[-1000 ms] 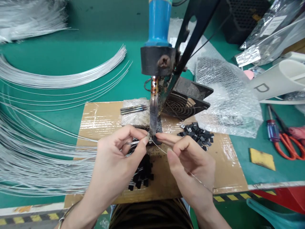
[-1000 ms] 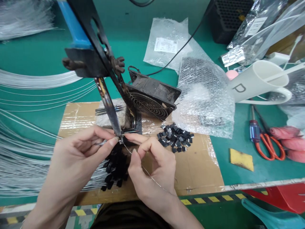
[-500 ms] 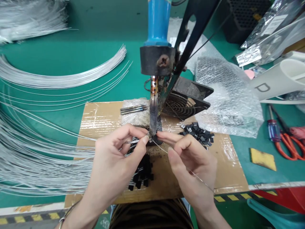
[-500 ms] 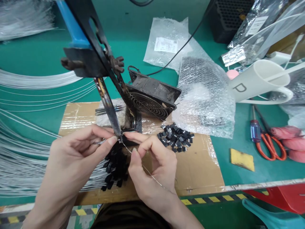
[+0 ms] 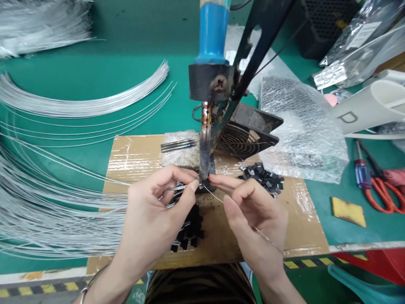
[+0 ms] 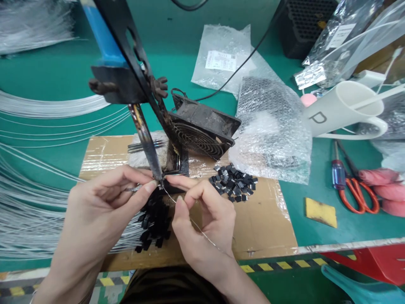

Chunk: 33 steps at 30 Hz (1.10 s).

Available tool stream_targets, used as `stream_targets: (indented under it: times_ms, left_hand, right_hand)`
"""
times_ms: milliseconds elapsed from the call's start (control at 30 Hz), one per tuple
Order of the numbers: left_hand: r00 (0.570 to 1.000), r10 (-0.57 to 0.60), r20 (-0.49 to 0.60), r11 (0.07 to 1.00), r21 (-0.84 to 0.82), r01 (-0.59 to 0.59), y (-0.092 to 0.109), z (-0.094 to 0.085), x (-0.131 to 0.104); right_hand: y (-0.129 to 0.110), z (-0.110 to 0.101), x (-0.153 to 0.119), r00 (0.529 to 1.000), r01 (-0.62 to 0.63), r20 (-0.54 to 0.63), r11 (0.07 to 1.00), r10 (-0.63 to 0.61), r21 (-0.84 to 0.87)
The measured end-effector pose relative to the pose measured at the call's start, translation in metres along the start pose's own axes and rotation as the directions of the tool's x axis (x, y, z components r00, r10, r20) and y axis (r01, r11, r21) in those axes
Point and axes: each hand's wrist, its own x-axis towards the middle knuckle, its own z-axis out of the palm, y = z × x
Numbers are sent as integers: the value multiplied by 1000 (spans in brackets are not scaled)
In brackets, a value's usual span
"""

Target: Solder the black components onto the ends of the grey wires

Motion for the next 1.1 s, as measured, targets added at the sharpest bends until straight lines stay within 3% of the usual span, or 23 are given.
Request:
stream_targets:
  times_ms: [400, 600, 1100]
  left_hand:
    - [999, 1, -36, 1000, 8, -1, 2, -1, -2]
    - [1000, 11, 7, 1000, 10, -11, 1, -1, -2]
    - [1000, 11, -4, 1000, -19, -11, 1, -1, -3]
  right_hand:
    - [-1, 1, 0, 1000, -4, 0, 1000, 4, -11]
    - [1, 1, -1, 1000, 0, -7, 1000, 0, -10]
    - [1, 2, -2, 1000, 5, -22, 1000, -6, -23]
